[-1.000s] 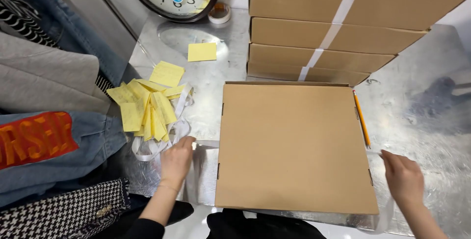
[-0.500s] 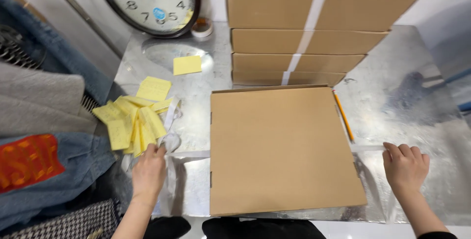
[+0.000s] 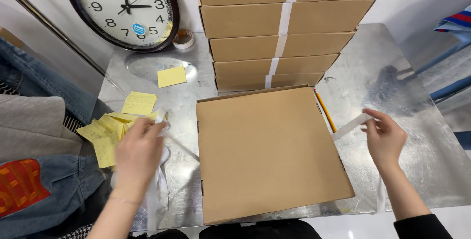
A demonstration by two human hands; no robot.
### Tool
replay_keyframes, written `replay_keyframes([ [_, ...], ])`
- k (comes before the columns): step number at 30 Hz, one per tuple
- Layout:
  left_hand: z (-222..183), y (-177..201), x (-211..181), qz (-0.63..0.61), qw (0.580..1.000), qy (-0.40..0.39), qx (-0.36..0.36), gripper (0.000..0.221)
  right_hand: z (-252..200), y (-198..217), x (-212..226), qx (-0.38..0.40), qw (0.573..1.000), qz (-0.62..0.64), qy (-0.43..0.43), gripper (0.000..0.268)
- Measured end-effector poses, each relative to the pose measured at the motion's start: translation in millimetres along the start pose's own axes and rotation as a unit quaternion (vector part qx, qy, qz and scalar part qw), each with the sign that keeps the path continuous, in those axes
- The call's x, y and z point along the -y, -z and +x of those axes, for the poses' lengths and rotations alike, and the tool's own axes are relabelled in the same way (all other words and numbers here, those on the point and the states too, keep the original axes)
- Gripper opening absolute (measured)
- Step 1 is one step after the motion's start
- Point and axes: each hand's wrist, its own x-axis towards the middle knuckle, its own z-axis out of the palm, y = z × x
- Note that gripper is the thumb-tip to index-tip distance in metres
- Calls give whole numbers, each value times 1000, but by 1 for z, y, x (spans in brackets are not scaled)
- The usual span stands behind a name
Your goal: Labeling cardboard boxes with sticky notes, stacking them, and tying a white ribbon around a package.
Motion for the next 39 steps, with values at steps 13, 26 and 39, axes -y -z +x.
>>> replay_keyframes([
  [13, 163, -35, -187, -194, 952, -109, 208, 35, -14, -90, 174, 422, 892, 160, 27, 55],
  [26, 181, -28, -180, -582, 644, 15, 497, 50, -6, -64, 224, 351, 846, 365, -168, 18],
  [39, 98, -33, -65, -453, 805, 37, 381, 36, 62, -32, 95, 350, 856, 304, -231, 65],
])
